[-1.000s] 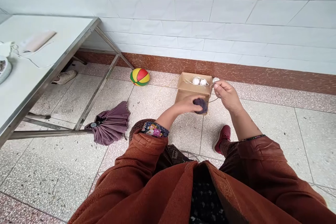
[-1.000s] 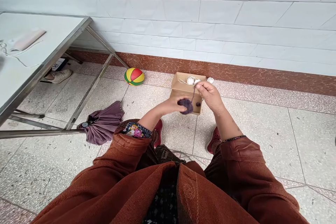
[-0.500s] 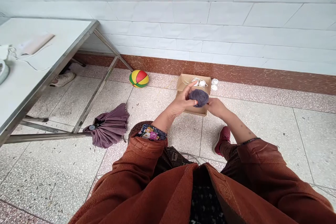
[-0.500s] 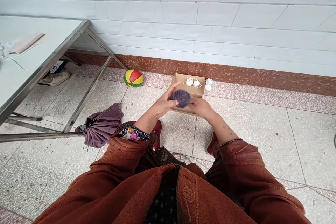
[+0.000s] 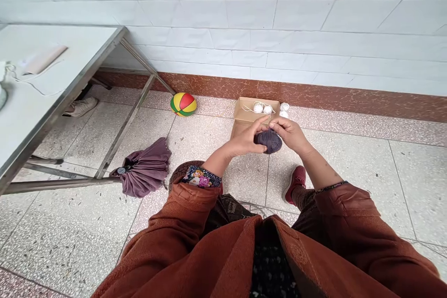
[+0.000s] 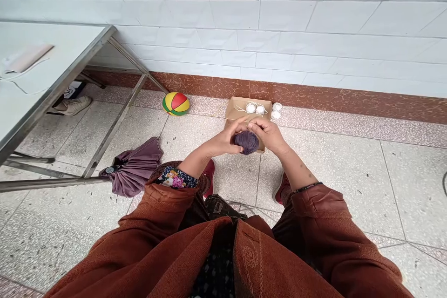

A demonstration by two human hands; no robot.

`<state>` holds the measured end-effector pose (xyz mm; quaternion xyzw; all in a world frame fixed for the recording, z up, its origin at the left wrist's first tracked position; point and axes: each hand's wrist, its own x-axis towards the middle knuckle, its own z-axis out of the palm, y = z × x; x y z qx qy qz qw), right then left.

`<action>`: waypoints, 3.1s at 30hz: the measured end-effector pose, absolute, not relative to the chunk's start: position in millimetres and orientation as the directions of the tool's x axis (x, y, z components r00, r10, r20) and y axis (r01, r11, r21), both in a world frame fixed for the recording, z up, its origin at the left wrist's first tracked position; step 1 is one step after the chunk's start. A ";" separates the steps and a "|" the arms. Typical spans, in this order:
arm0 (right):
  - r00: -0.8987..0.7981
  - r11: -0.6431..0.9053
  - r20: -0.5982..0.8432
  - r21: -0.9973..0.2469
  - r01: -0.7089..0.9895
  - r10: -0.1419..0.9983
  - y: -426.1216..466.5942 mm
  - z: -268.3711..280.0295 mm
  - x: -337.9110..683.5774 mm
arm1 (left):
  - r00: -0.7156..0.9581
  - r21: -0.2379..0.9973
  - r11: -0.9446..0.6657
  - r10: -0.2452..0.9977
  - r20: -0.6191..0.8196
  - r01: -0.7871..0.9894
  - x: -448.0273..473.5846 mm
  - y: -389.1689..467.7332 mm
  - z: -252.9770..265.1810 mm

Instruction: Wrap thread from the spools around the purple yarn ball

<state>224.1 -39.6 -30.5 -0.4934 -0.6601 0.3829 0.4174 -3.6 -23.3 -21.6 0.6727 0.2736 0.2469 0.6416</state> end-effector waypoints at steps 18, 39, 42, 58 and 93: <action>-0.131 0.160 0.130 -0.954 0.252 0.983 -38.8 -29.1 221.4 | 0.612 0.952 -0.030 0.771 -0.173 0.306 0.0 -23.7 -17.8; -0.176 0.138 0.102 -0.968 0.209 0.979 -40.0 -25.9 219.4 | 0.602 0.958 -0.001 0.778 -0.179 0.286 3.8 -22.6 -23.6; -0.108 0.140 0.116 -0.959 0.247 0.987 -36.1 -35.3 220.7 | 0.719 0.975 0.222 0.676 -0.160 0.008 3.7 -29.3 -18.1; -0.329 0.204 0.098 -0.930 0.306 0.939 -48.9 -22.3 218.9 | 0.263 0.963 0.256 0.927 -0.268 0.079 -0.2 -13.9 -23.7; -0.110 0.091 0.061 -0.952 0.293 0.992 -30.4 -47.7 226.7 | 0.691 0.841 0.482 0.696 -0.196 -0.247 5.7 -29.6 -12.0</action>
